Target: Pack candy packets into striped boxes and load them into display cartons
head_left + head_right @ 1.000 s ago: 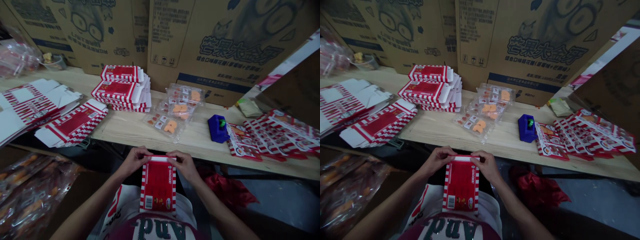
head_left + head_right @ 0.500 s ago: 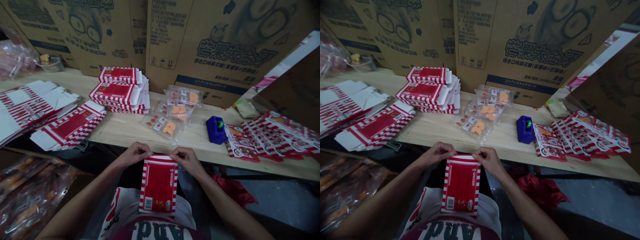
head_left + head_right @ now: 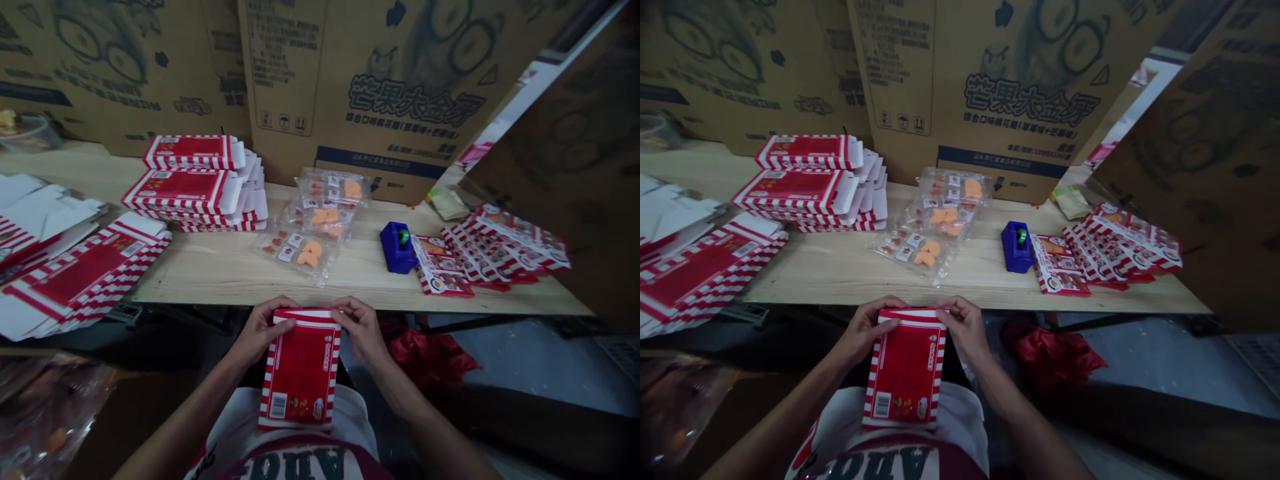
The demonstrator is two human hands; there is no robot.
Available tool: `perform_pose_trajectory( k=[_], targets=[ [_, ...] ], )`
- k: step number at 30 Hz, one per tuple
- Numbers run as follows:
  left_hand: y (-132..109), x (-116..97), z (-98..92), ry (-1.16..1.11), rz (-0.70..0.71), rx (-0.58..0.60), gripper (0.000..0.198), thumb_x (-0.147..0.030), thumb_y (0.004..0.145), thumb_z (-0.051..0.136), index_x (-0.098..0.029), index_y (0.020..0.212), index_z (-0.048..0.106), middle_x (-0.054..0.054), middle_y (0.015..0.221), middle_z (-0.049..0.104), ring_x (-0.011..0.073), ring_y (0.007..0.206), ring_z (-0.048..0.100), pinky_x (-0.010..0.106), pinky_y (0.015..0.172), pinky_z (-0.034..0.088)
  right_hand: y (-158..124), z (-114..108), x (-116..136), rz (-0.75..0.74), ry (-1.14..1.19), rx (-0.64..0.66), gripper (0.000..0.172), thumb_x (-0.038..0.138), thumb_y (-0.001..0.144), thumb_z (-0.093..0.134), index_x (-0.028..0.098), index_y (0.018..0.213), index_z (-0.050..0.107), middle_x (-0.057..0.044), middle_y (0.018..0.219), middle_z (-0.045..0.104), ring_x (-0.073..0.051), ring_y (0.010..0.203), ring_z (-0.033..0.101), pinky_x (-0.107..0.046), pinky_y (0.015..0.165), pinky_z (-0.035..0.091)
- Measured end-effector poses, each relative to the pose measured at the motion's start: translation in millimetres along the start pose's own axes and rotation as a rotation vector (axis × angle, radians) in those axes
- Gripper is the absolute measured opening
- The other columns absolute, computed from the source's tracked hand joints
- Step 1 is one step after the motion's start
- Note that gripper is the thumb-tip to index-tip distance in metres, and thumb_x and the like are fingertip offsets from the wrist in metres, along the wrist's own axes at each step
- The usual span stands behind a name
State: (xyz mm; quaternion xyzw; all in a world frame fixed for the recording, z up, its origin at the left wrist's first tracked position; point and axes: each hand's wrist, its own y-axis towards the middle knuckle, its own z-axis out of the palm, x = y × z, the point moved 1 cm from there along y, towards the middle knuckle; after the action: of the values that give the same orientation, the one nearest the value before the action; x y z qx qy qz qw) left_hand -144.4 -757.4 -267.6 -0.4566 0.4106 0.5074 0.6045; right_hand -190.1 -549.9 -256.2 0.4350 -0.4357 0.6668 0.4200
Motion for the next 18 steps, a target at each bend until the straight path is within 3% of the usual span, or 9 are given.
perform_pose_trajectory(
  k=[2,4,10,13,16,17,18],
  targets=[
    [2.9,-1.0,6.1,-0.004,0.006,-0.011,0.025,-0.033,0.073,0.077,-0.017,0.092,0.071,0.005,0.093,0.064,0.0166,0.080,0.060,0.023,0.070,0.047,6.6,-4.4,10.1,0.099,0.008,0.041,0.025,0.035,0.059,0.084,0.019,0.067,0.067,-0.005,0.077,0.076,-0.020,0.066,0.069,-0.033,0.067,0.054],
    [4.0,-1.1,9.2,0.009,0.028,-0.038,0.026,-0.033,0.072,0.078,-0.018,0.093,0.072,0.005,0.093,0.063,0.0174,0.082,0.060,0.024,0.072,0.047,10.0,-6.4,16.5,0.099,-0.026,0.045,0.026,0.036,0.057,0.085,0.019,0.060,0.065,-0.005,0.074,0.075,-0.020,0.064,0.069,-0.032,0.065,0.054],
    [1.6,5.9,4.1,0.109,0.089,-0.111,0.019,-0.032,0.072,0.077,-0.019,0.087,0.077,0.009,0.104,0.068,0.0242,0.102,0.060,0.033,0.091,0.046,-8.3,1.4,3.0,-0.260,-0.324,0.040,0.011,0.033,0.077,0.071,0.022,0.072,0.071,-0.007,0.093,0.077,-0.024,0.086,0.071,-0.038,0.082,0.054],
    [3.2,12.0,1.5,0.084,-0.023,-0.095,0.019,-0.032,0.068,0.080,-0.019,0.080,0.076,0.007,0.098,0.069,0.0222,0.092,0.062,0.030,0.081,0.048,-16.8,0.1,-10.5,-0.331,-0.388,0.009,0.008,0.031,0.080,0.069,0.023,0.078,0.072,-0.007,0.094,0.076,-0.023,0.087,0.070,-0.038,0.084,0.054],
    [10.7,15.8,-0.3,0.089,-0.134,-0.123,0.022,-0.034,0.064,0.082,-0.017,0.073,0.071,0.004,0.082,0.065,0.0180,0.075,0.060,0.026,0.068,0.048,0.2,-23.0,-12.9,-0.221,-0.279,0.131,0.016,0.037,0.081,0.066,0.023,0.085,0.073,-0.007,0.097,0.075,-0.022,0.092,0.069,-0.036,0.082,0.054],
    [14.2,16.0,-0.6,0.097,-0.146,-0.134,0.024,-0.035,0.063,0.082,-0.016,0.070,0.069,0.003,0.081,0.064,0.0175,0.073,0.059,0.026,0.067,0.048,11.6,-39.1,-8.0,-0.217,-0.255,0.097,0.019,0.039,0.079,0.067,0.022,0.086,0.072,-0.006,0.099,0.074,-0.022,0.094,0.069,-0.035,0.081,0.054],
    [17.5,15.7,-0.5,0.103,-0.146,-0.141,0.025,-0.035,0.062,0.083,-0.016,0.068,0.068,0.003,0.081,0.063,0.0175,0.073,0.059,0.026,0.067,0.048,24.6,-59.6,0.1,-0.247,-0.262,-0.025,0.021,0.040,0.077,0.068,0.021,0.085,0.072,-0.007,0.100,0.074,-0.022,0.094,0.068,-0.034,0.080,0.054]
  ],
)
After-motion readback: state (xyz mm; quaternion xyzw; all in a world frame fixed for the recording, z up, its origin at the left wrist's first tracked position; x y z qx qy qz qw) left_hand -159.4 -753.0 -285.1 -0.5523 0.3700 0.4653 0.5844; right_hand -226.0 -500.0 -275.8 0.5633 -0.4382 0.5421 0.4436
